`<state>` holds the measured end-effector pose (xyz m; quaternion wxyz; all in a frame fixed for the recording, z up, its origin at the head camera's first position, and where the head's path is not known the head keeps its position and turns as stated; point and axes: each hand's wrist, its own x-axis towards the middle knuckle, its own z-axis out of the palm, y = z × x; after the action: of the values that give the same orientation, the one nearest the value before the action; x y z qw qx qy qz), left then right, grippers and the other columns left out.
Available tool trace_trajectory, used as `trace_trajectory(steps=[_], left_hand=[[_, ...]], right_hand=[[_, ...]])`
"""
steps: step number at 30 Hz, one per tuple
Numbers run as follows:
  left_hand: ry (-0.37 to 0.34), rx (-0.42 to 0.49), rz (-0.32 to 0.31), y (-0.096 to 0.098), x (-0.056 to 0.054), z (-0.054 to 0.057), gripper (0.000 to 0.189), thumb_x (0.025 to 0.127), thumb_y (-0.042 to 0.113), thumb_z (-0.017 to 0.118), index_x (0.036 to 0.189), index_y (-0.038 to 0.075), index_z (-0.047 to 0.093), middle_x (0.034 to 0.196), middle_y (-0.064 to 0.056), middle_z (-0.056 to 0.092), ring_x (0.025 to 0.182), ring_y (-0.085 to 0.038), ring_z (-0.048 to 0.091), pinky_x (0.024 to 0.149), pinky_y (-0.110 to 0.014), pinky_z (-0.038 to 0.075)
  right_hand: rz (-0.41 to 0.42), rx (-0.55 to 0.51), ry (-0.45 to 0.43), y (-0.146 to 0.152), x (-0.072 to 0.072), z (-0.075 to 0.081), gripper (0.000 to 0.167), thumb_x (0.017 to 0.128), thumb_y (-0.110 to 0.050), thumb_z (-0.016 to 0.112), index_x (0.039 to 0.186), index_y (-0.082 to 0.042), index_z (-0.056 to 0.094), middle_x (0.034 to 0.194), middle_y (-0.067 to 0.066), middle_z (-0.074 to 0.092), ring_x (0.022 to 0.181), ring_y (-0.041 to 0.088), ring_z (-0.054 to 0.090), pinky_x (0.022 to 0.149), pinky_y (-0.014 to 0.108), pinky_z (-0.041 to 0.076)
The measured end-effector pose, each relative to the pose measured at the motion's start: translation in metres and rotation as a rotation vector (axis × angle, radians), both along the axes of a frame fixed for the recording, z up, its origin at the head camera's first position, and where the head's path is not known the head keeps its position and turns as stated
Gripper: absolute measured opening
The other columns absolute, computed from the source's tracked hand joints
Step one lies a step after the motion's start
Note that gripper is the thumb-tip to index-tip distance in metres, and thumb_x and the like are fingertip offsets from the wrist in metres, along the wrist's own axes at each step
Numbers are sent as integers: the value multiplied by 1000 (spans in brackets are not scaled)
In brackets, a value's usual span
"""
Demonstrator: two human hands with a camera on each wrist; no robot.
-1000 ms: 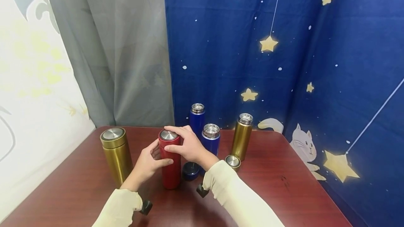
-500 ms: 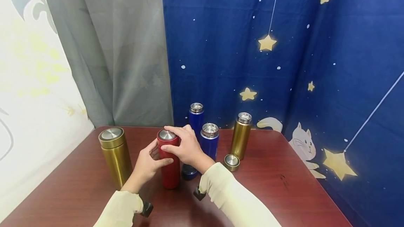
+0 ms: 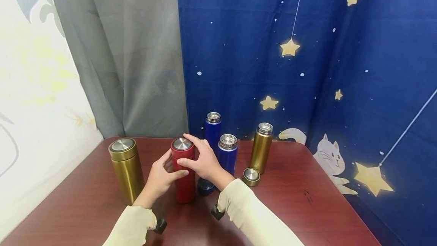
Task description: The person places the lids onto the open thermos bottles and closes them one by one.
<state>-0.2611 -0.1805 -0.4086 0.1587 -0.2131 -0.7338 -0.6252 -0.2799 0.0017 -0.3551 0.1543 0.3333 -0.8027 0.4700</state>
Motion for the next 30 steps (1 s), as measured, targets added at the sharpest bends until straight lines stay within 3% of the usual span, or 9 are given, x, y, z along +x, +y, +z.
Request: trace_trajectory(steps=[4, 9, 16, 23, 26, 30], left_hand=[[-5, -5, 18, -2, -4, 0, 86, 77, 7, 82, 149, 5, 36, 138, -17, 53, 120, -31, 56, 90, -29, 49], [4, -3, 44, -3, -9, -2, 88, 76, 7, 84, 149, 3, 35, 138, -19, 52, 121, -33, 55, 91, -26, 48], [6, -6, 67, -4, -13, -5, 89, 76, 9, 84, 150, 3, 34, 140, -19, 51, 124, -33, 52, 92, -23, 46], [27, -8, 98, -5, -18, -8, 89, 78, 10, 83, 150, 3, 32, 142, -20, 48, 128, -33, 49, 95, -22, 43], [43, -20, 124, -5, -20, -10, 88, 78, 11, 83, 151, 4, 32, 141, -20, 49, 127, -34, 49, 96, -20, 42], [59, -6, 145, -3, -22, -10, 89, 77, 10, 83, 151, 4, 33, 140, -21, 49, 125, -35, 51, 95, -17, 42]], right_hand=[[39, -57, -60, 3, 2, -5, 74, 82, -31, 78, 147, -23, 43, 121, 3, 56, 107, 15, 48, 89, 31, 50], [88, -115, -102, 6, 5, -9, 74, 85, -20, 76, 149, -18, 39, 125, 6, 58, 105, 23, 57, 84, 38, 54], [128, -139, -99, 13, 27, 4, 72, 84, -6, 72, 146, 0, 36, 130, 21, 56, 107, 40, 58, 84, 53, 52], [93, -108, -112, 15, 6, -32, 74, 84, -16, 76, 149, -16, 39, 132, 10, 57, 113, 33, 56, 84, 44, 53], [83, -96, -108, 16, 3, -40, 74, 84, -20, 76, 148, -18, 39, 132, 9, 57, 112, 30, 56, 84, 39, 53], [70, -94, -104, 18, 2, -47, 72, 85, -24, 75, 148, -18, 40, 132, 10, 56, 113, 28, 55, 85, 42, 53]])
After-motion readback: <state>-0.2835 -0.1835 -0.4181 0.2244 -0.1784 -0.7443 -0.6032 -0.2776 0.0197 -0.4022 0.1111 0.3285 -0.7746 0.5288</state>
